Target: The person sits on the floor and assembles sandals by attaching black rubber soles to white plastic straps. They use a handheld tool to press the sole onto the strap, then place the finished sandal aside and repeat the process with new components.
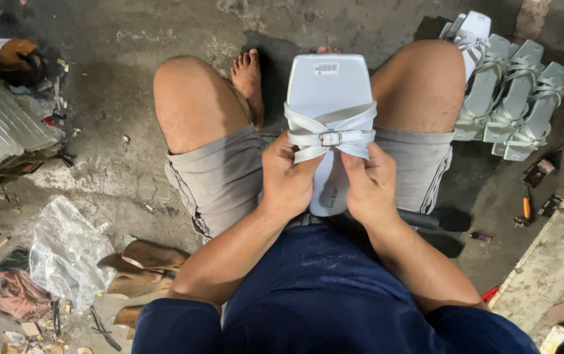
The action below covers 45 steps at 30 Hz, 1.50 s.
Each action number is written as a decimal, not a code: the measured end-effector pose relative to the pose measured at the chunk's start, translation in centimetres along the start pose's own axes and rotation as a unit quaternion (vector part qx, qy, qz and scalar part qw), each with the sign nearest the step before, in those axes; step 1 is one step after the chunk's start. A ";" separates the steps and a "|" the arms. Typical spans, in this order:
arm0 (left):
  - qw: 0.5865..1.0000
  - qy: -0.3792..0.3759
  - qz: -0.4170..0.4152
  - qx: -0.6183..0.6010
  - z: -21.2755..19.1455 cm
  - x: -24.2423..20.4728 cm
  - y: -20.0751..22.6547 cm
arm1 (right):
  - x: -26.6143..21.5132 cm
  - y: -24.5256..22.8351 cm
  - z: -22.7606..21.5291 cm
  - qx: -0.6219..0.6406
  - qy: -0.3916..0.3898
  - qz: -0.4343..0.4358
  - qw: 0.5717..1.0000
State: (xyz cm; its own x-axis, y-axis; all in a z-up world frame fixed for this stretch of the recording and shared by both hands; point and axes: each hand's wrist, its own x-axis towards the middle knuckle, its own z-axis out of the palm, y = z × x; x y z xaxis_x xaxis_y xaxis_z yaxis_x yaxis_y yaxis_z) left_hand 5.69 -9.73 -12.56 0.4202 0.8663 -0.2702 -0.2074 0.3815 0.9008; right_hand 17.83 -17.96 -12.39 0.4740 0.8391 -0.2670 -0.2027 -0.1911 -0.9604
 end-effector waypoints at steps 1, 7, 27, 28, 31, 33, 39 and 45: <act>1.000 0.012 -0.007 -0.018 -0.1 -0.2 -0.4 | -0.1 0.4 0.1 0.011 -0.002 -0.002 1.000; 0.997 -0.071 -0.028 -0.013 -1.9 0.1 0.0 | 0.1 -0.4 0.1 -0.029 -0.019 0.010 0.999; 0.974 -0.176 0.018 0.143 -4.8 3.5 9.0 | -0.8 -7.5 0.1 -0.330 -0.174 -0.037 0.927; 0.965 -0.191 0.026 0.176 -4.9 2.9 9.2 | -1.0 -8.3 0.0 -0.378 -0.202 -0.063 0.901; 0.937 -0.219 0.034 0.272 -5.8 2.8 9.5 | -1.2 -10.0 -1.3 -0.360 -0.339 -0.092 0.864; 0.951 -0.207 -0.045 0.225 -6.8 3.3 9.7 | -1.2 -10.2 -2.0 -0.506 -0.368 -0.093 0.774; 0.955 -0.220 -0.072 0.187 -8.3 1.8 9.9 | -1.2 -8.4 -4.1 -0.590 -0.359 -0.175 0.702; 0.855 -0.285 0.126 0.414 -9.3 1.5 10.0 | -0.8 -7.0 -6.6 -0.347 -0.235 -0.029 0.907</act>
State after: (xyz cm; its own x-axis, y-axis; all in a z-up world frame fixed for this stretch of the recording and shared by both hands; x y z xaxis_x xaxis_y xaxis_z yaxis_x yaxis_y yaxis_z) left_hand -4.00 -1.64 -7.08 0.8656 0.4994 -0.0358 0.2435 -0.3575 0.9016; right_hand 24.49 -20.65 -5.97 0.0154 0.9516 -0.3069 0.4769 -0.2767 -0.8343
